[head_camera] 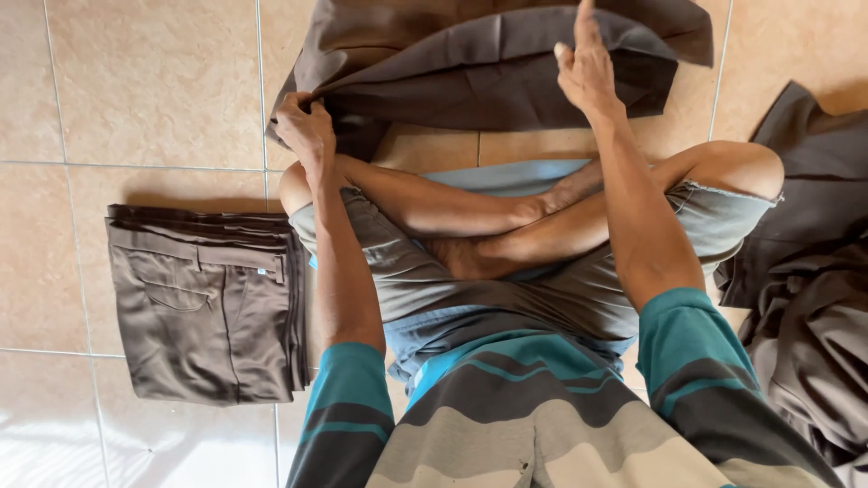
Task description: A person sitting on a tiled floor folds brown trousers and stacks them neatly.
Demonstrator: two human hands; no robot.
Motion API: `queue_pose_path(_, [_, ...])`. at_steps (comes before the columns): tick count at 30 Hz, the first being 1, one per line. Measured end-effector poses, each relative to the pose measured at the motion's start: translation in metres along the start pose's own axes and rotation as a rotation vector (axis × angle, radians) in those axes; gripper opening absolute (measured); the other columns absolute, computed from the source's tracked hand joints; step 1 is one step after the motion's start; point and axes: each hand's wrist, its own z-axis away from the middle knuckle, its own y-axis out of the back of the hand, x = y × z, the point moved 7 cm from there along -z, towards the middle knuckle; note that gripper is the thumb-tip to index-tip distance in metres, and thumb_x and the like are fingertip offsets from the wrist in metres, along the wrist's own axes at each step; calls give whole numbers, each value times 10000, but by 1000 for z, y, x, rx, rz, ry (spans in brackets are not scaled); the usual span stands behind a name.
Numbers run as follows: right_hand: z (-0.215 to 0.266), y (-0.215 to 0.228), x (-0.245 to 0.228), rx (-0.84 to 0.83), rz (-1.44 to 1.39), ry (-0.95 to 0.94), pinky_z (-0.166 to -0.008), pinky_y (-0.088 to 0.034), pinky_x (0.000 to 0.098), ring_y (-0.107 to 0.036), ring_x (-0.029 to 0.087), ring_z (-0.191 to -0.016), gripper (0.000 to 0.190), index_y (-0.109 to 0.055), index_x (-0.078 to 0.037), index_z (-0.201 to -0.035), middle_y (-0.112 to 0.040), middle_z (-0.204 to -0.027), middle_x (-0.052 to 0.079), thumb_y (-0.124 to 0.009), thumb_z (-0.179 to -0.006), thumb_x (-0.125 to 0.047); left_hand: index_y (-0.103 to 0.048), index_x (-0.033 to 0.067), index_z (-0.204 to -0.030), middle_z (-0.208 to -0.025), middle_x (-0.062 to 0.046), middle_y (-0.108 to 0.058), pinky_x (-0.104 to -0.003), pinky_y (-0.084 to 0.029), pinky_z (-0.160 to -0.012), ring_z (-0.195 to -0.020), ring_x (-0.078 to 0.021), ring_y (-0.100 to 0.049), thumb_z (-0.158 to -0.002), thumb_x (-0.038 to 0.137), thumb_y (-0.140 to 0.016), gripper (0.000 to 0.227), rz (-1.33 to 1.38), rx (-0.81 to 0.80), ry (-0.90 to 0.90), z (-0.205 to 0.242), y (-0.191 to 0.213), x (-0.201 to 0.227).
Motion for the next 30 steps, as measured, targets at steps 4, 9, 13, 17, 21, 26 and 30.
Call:
queue_pose_path(4, [22, 1, -29, -248, 97, 31, -867, -543, 478, -661, 400, -1018, 695, -421, -31, -1481, -523, -1382, 288, -662, -838, 79, -767, 30, -872, -808, -128, -799, -274, -643, -555, -592, -208, -760, -763, -24, -717, 131, 9, 12, -17, 1, 2, 5])
queue_pose_path(9, [30, -5, -17, 54, 371, 168, -571, -547, 398, -645, 302, -670, 346, -665, -76, -942, -637, -1004, 85, -675, -643, 98, -769, 29, -882, -820, -129, -804, -269, -645, -545, -588, -201, -762, -766, -32, -681, 158, -5, 1, 18, -1, -2, -2])
queue_pose_path(13, [26, 57, -51, 291, 437, 255, -566, -540, 323, -625, 212, -686, 289, -629, -118, -880, -604, -961, 22, -682, -652, 51, -756, 30, -855, -804, -118, -788, -278, -631, -539, -572, -191, -738, -781, -37, -675, 129, -25, -17, 23, -1, -3, 1])
queue_pose_path(17, [46, 36, -39, -318, 713, 105, -568, -576, 363, -660, 228, -718, 460, -742, -16, -1061, -670, -962, 139, -886, -670, -212, -759, 19, -809, -782, -134, -788, -301, -634, -585, -573, -208, -738, -768, -45, -653, 131, -13, -15, -31, 0, 4, 11])
queue_pose_path(21, [84, -5, -38, -747, 617, -86, -594, -543, 395, -728, 307, -671, 126, -790, 0, -807, -775, -828, 189, -674, -797, -49, -743, -16, -778, -747, -155, -773, -304, -626, -595, -552, -218, -718, -734, -91, -648, 128, -14, 9, -152, 5, 6, 22])
queue_pose_path(26, [74, 3, -140, -149, 165, 323, -747, -557, 501, -667, 405, -926, 578, -552, -67, -1292, -588, -1301, 157, -773, -758, -36, -765, -12, -866, -838, -176, -785, -338, -624, -676, -633, -260, -736, -755, -58, -628, 182, 3, -43, -97, 14, 17, 33])
queue_pose_path(30, [101, -51, -115, -349, 154, 178, -720, -565, 508, -662, 436, -897, 326, -624, -47, -1167, -588, -1176, 198, -699, -850, -44, -750, -10, -799, -768, -167, -773, -341, -607, -591, -550, -233, -699, -752, -82, -611, 162, -52, -35, -117, 11, 11, 27])
